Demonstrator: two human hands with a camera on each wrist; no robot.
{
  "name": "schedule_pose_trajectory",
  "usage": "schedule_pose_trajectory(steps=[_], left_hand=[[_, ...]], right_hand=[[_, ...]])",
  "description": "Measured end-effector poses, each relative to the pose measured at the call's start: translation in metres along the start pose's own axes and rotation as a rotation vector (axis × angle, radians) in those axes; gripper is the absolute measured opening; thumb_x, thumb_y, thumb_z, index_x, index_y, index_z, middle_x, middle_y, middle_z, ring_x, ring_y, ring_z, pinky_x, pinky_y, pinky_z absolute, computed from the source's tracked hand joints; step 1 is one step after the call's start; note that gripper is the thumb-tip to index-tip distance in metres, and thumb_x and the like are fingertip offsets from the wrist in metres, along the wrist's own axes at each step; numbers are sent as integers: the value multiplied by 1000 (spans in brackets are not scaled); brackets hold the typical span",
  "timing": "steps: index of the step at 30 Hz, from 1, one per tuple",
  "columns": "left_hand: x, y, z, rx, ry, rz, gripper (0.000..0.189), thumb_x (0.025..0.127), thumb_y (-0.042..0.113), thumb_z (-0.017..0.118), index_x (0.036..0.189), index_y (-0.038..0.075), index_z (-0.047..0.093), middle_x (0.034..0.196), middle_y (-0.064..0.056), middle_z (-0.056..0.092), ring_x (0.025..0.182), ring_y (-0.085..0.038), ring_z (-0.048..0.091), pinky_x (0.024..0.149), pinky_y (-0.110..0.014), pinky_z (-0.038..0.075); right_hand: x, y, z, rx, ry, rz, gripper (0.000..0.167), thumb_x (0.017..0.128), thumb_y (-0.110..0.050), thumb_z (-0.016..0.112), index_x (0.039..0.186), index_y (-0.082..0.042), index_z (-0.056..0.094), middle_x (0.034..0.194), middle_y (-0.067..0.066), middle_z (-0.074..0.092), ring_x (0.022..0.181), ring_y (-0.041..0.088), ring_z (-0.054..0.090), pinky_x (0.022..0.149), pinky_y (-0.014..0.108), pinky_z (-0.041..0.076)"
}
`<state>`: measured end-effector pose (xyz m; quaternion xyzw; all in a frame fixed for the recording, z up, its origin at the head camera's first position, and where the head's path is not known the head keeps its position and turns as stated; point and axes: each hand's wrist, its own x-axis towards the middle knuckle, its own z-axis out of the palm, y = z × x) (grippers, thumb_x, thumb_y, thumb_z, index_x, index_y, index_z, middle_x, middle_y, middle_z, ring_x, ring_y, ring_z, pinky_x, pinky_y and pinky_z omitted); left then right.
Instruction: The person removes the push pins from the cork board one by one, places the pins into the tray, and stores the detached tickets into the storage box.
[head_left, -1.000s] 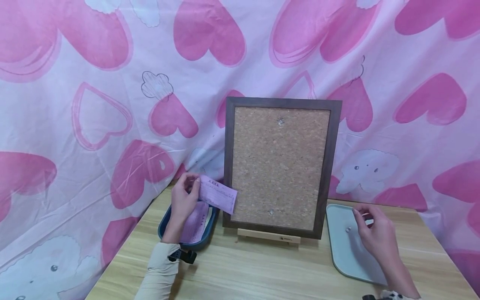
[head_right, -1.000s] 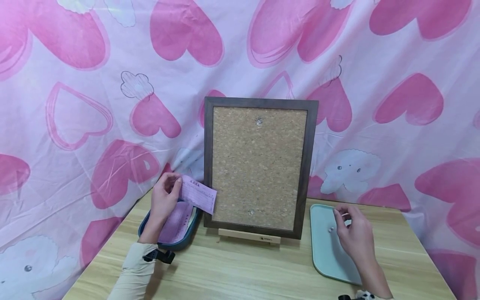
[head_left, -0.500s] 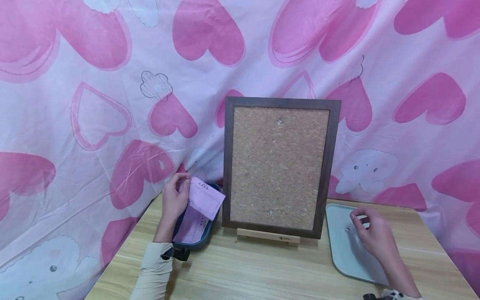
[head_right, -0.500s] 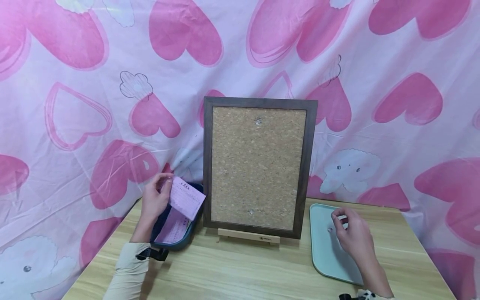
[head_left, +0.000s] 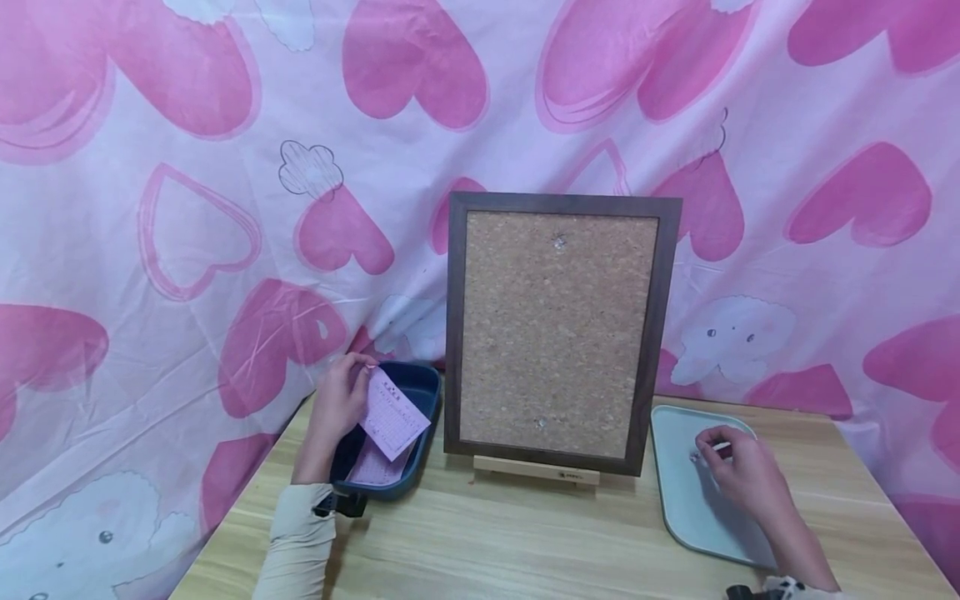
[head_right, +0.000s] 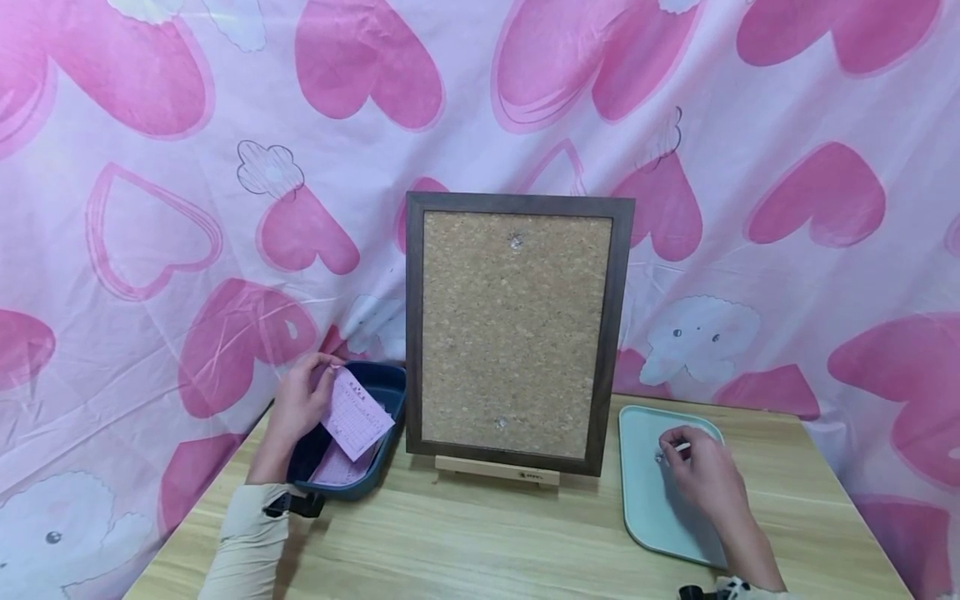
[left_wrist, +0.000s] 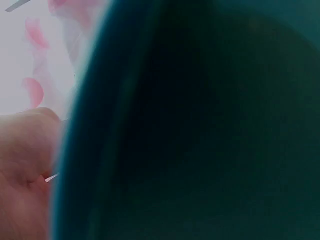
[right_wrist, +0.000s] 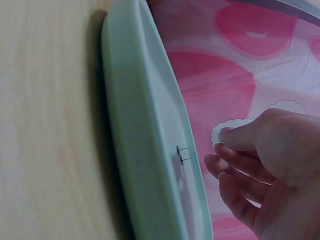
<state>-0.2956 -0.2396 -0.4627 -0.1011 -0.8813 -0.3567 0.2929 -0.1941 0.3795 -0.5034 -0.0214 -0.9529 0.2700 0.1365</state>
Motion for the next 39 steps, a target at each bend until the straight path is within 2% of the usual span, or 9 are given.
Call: schedule_pose_trajectory(steps=[5,12,18,21,28,32,39], left_hand=[[-1,-7,-9,31,-54,66,15,102,-7,61,108,-1,74,107,-23,75,107,-46,68,98,-58,48],[-2,-12,-18,63,-139,85,15,101,-8,64,105,1,75,105,-19,78,107,-43,67,102,-57,45],[-2,-12,-11,69,-256,99,23,99,-10,62,107,3,78,108,-17,79,109,-39,70,101,-58,52],[-3,-10,-4,70,-291,94,24,97,-11,63,108,4,78,110,-16,80,109,-38,71,101,-58,53],[-6,-4,8,140,-308,99,23,94,-7,68,107,9,77,110,-14,79,111,-40,69,99,-61,51],[-8,-3,12,153,-322,98,24,95,-6,68,112,9,77,113,-15,78,113,-42,67,99,-61,51],[-6,-3,8,137,-328,48,35,95,-5,72,127,8,72,128,-17,76,127,-44,63,108,-67,45]], right_hand=[[1,4,2,-6,-62,33,12,99,-6,71,109,-2,76,101,13,76,88,26,70,64,21,50],[1,8,3,-14,-78,40,11,100,-5,72,110,-2,75,101,12,75,89,26,71,66,21,51],[1,10,4,-24,-80,41,10,100,-7,71,108,-3,75,99,11,75,89,26,71,69,26,52],[0,10,6,-30,-81,45,9,101,-9,71,107,-4,75,98,10,75,89,25,71,70,30,52],[0,14,5,-77,-102,71,12,102,-11,70,108,-3,75,99,13,75,89,27,69,72,38,53],[1,14,5,-101,-120,74,11,101,-11,70,108,-3,75,100,14,74,88,26,68,72,43,55],[4,9,4,-117,-157,108,13,100,-10,73,110,-3,77,100,13,75,87,24,66,69,37,51]])
